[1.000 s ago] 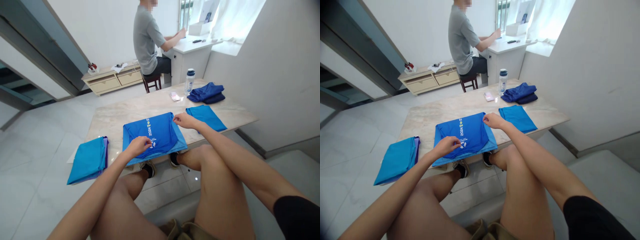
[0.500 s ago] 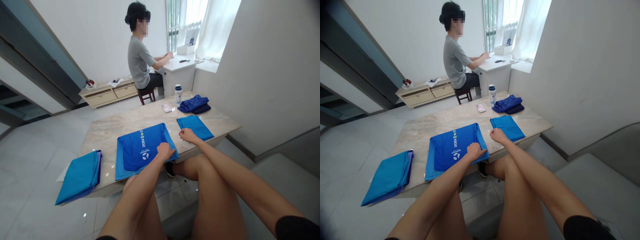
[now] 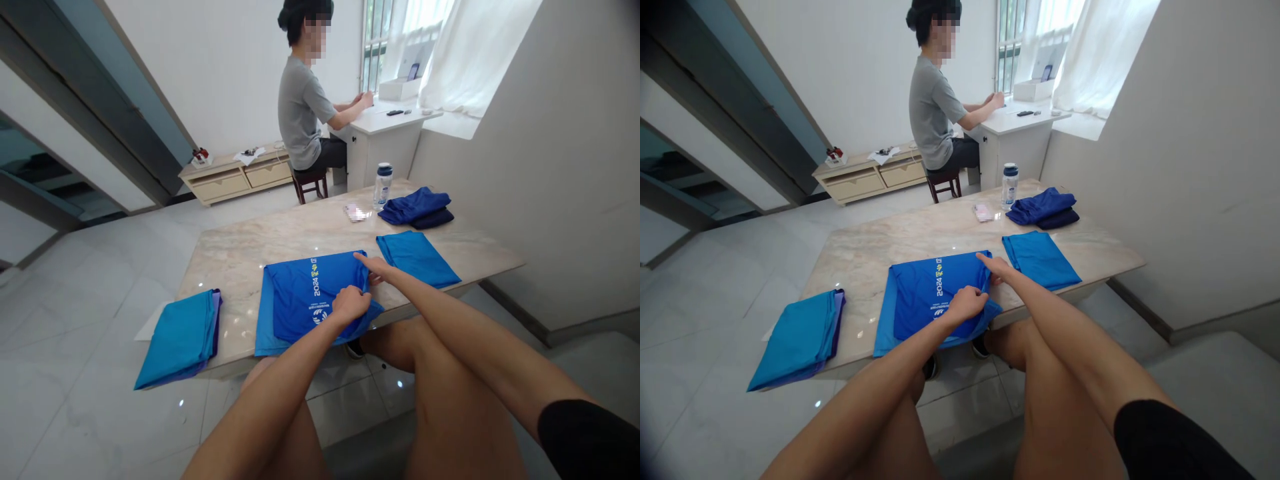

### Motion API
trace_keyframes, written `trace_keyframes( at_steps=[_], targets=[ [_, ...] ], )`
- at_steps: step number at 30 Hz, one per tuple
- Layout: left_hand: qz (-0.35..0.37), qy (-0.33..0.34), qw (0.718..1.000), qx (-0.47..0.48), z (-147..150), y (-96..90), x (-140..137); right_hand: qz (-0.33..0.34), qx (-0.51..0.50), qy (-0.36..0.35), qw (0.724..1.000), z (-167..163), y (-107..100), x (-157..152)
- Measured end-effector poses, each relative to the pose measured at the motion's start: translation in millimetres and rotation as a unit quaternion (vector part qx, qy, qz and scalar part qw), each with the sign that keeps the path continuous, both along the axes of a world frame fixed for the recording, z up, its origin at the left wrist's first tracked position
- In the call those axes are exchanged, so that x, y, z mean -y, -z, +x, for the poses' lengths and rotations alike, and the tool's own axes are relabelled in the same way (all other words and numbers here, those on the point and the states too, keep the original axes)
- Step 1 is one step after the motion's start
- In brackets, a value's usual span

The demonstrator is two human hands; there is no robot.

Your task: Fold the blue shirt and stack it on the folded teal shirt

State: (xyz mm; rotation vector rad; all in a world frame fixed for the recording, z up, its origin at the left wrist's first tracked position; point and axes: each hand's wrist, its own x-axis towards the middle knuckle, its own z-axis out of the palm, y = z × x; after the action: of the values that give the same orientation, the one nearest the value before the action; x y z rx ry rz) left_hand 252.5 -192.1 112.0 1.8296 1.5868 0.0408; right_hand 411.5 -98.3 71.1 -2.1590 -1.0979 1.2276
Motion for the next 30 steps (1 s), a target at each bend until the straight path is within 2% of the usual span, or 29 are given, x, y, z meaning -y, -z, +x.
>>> trace_keyframes(
  at_steps=[2,4,12,17,22,26,30],
  targets=[
    [-0.003,-0.018,0.999,0.038,-14,1.4,6,0.003,0.010,0.029,1.000,-9,-4,-3],
    [-0.004,-0.043,0.997,0.065,-31,5.7,13,0.009,0.023,0.028,0.999,-19,-9,-3],
    [0.019,-0.157,0.973,0.166,-78,41.0,43,0.070,0.074,-0.028,0.994,-80,-42,-4],
    [0.077,-0.181,0.946,0.259,-117,48.0,46,0.097,0.084,-0.065,0.990,-125,-58,-13],
    [0.101,-0.193,0.903,0.371,-183,46.8,36,0.121,0.081,-0.113,0.983,-175,-56,-24],
    [0.076,-0.246,0.887,0.382,-226,51.3,39,0.134,0.075,-0.146,0.977,-221,-51,-25],
    [0.059,-0.310,0.871,0.377,-247,53.3,44,0.150,0.087,-0.188,0.967,-253,-48,-25]
  ],
)
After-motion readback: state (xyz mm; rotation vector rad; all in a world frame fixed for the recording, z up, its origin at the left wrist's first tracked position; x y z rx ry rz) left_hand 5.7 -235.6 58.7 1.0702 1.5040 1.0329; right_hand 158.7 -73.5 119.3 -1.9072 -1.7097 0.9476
